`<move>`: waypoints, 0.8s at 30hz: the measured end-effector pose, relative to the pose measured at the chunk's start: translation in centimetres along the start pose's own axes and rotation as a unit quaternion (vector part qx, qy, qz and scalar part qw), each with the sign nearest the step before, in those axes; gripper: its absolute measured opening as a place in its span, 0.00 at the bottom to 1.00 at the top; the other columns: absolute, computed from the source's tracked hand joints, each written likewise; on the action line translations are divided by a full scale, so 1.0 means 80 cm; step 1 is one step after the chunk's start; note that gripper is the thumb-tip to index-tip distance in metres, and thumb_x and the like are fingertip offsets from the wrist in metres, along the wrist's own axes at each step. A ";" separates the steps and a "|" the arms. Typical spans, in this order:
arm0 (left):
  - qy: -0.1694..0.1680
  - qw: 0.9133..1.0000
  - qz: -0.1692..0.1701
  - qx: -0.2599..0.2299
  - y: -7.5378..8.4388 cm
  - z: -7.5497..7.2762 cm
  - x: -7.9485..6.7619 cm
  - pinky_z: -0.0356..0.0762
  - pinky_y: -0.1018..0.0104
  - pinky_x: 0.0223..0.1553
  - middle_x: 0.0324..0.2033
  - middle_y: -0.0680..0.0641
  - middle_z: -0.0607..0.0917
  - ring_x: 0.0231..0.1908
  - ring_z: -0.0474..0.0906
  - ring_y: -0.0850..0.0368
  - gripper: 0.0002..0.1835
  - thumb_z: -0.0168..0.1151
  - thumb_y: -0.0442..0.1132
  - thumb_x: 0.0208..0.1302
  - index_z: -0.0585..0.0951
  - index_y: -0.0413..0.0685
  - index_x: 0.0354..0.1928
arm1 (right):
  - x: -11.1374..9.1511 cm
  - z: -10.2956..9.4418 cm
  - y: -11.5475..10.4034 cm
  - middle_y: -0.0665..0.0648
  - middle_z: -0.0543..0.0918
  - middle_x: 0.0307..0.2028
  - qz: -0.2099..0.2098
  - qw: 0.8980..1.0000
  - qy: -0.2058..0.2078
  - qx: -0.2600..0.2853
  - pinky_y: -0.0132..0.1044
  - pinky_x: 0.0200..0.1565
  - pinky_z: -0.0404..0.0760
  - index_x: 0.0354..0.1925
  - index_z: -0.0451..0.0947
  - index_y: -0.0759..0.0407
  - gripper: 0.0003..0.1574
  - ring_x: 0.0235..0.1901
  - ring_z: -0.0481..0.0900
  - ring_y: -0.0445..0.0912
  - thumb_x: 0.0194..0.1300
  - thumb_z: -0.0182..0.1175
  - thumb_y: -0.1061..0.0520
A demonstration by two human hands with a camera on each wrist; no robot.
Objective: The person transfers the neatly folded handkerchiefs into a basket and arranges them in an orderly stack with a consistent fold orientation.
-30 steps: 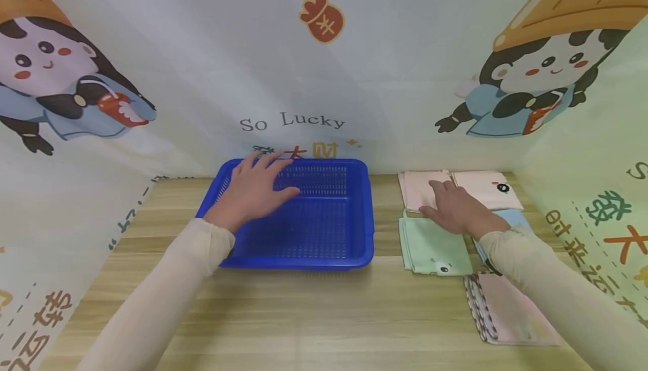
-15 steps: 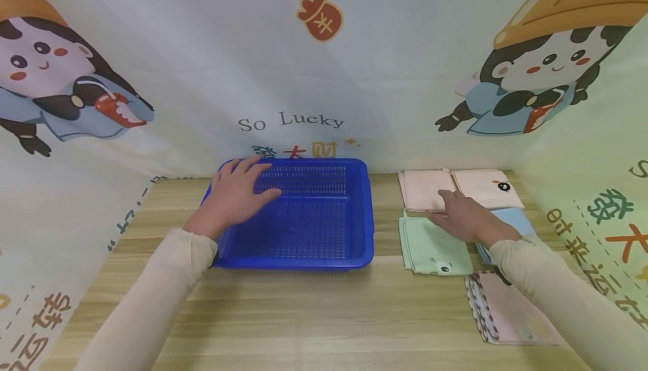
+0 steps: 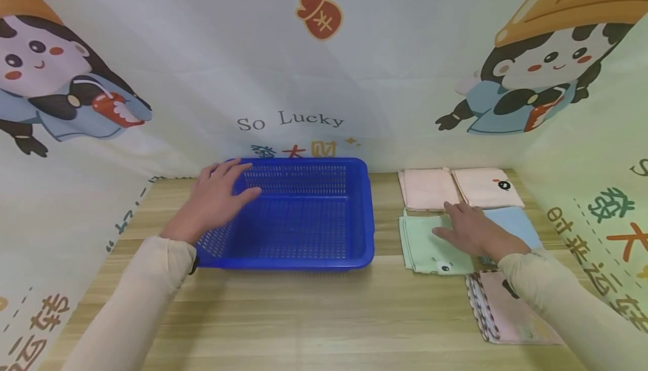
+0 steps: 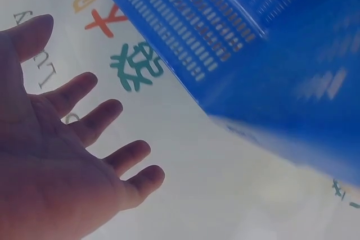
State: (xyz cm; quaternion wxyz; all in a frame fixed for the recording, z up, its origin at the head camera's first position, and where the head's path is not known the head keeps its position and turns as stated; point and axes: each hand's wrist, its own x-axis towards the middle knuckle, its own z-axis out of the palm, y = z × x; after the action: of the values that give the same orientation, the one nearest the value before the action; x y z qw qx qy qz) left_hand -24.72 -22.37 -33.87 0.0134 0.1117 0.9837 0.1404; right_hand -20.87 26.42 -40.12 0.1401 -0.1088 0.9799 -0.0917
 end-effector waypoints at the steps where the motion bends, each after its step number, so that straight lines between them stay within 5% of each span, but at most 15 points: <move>1: -0.003 1.000 -0.003 0.000 -0.003 -0.002 -0.001 0.41 0.23 0.72 0.81 0.39 0.52 0.78 0.42 0.26 0.40 0.47 0.65 0.76 0.58 0.52 0.80 | 0.000 0.000 0.001 0.84 0.61 0.70 0.001 1.000 -0.001 -0.003 0.71 0.70 0.60 0.74 0.53 0.79 0.50 0.70 0.57 0.79 0.78 0.49 0.39; 12: -0.026 1.000 0.012 -0.010 -0.030 -0.006 -0.012 0.41 0.26 0.73 0.81 0.40 0.54 0.78 0.41 0.27 0.39 0.48 0.64 0.76 0.60 0.50 0.79 | -0.007 0.001 0.003 0.83 0.70 0.64 -0.008 1.000 -0.010 0.003 0.67 0.66 0.69 0.65 0.67 0.80 0.40 0.66 0.66 0.77 0.75 0.56 0.45; 24: -0.010 0.999 0.039 -0.027 -0.063 0.001 -0.024 0.44 0.27 0.72 0.78 0.39 0.62 0.77 0.46 0.28 0.36 0.52 0.63 0.75 0.67 0.48 0.75 | -0.011 0.005 0.006 0.78 0.76 0.58 -0.009 0.999 -0.036 0.027 0.63 0.61 0.76 0.58 0.74 0.77 0.34 0.59 0.74 0.71 0.66 0.67 0.51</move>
State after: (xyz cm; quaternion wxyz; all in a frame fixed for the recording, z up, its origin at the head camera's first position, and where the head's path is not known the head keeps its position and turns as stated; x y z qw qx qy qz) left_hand -23.96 -27.46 -35.37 0.0208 0.1507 0.9743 0.1661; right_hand -20.03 27.07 -40.38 0.1770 -0.1175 0.9704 -0.1153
